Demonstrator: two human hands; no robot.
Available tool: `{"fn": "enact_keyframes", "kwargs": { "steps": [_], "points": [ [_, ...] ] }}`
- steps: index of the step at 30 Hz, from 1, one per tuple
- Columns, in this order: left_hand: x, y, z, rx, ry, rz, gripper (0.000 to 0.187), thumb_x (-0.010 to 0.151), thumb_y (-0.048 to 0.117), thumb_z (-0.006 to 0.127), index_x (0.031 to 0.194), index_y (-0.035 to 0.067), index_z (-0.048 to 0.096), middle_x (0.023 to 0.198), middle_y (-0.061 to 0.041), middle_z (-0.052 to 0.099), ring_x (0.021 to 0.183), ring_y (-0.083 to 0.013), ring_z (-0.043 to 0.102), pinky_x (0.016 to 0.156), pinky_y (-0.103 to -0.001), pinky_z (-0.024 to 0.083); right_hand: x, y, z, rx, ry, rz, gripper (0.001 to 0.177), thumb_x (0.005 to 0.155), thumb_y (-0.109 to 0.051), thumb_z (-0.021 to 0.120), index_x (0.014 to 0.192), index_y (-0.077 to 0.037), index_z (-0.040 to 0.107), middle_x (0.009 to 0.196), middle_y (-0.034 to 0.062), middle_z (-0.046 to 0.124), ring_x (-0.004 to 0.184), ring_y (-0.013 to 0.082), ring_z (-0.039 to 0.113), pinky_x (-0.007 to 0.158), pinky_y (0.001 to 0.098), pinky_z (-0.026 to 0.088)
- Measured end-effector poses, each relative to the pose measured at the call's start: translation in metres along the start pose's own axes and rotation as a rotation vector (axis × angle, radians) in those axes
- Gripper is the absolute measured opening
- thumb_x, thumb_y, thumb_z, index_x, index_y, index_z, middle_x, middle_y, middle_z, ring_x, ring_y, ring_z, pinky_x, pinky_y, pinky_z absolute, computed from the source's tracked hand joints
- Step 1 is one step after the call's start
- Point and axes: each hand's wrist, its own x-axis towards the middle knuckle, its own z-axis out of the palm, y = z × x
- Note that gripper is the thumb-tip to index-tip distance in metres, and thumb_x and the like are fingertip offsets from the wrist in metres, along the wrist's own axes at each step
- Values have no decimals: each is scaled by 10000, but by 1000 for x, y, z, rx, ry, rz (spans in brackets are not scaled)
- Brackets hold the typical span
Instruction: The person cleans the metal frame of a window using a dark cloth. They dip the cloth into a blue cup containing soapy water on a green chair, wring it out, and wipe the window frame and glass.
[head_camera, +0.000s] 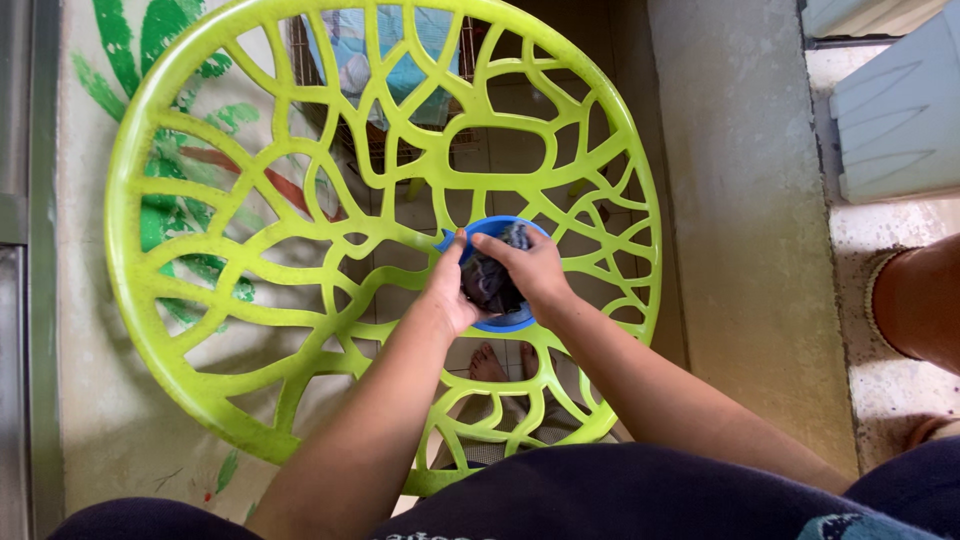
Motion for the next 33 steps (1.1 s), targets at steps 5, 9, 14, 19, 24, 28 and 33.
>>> {"fn": "enact_keyframes", "kwargs": {
  "steps": [5, 9, 14, 19, 24, 28, 33],
  "points": [
    [10, 5, -4, -18, -95, -104, 571, 899, 670, 565, 1233, 219, 667, 1215, -79, 723, 1134, -294, 667, 982, -554, 516, -6, -15, 12, -43, -98, -49, 331, 727, -309, 864, 912, -71, 727, 847, 37, 743, 734, 110, 662, 716, 292, 553],
    [12, 3, -5, -24, -56, -114, 521, 888, 618, 519, 1164, 210, 689, 1156, -84, 738, 1075, -294, 691, 936, -551, 539, -3, -21, 11, -6, -133, -16, 269, 739, -241, 839, 882, -49, 718, 817, 64, 739, 682, 139, 674, 671, 310, 568],
    [15, -3, -2, -48, -49, -93, 444, 950, 527, 534, 1142, 164, 704, 1101, -70, 758, 1007, -261, 732, 910, -505, 594, 4, -24, 5, 99, -142, 59, 187, 765, -194, 784, 846, -37, 722, 794, 90, 732, 640, 160, 675, 650, 333, 582],
    [22, -2, -1, -69, -26, -140, 428, 959, 475, 492, 1114, 146, 717, 1062, -91, 766, 963, -279, 740, 896, -533, 594, 5, -25, 0, 270, -159, 203, 286, 800, -244, 785, 948, -20, 686, 808, 83, 705, 646, 188, 676, 661, 364, 584],
    [24, 6, 1, -38, 67, -196, 497, 973, 477, 406, 1176, 152, 723, 1159, -109, 756, 1063, -299, 714, 961, -569, 545, 1, -21, -7, 405, -165, 237, 406, 849, -365, 729, 1086, -60, 605, 930, 79, 689, 810, 191, 696, 762, 365, 610],
    [5, 8, 11, 88, 187, -223, 600, 978, 533, 296, 1207, 161, 707, 1217, -106, 730, 1131, -297, 677, 1003, -564, 495, 0, -9, -12, 488, -217, 127, 404, 893, -365, 723, 1115, -66, 566, 1028, 85, 677, 939, 192, 697, 862, 363, 605],
    [1, -5, 13, -48, 126, -215, 612, 981, 541, 294, 1217, 162, 712, 1218, -110, 735, 1127, -300, 693, 985, -568, 521, 6, -1, -5, 476, -211, 241, 352, 869, -350, 710, 1084, -86, 619, 950, 89, 707, 840, 211, 706, 832, 388, 599]
  ]
}}
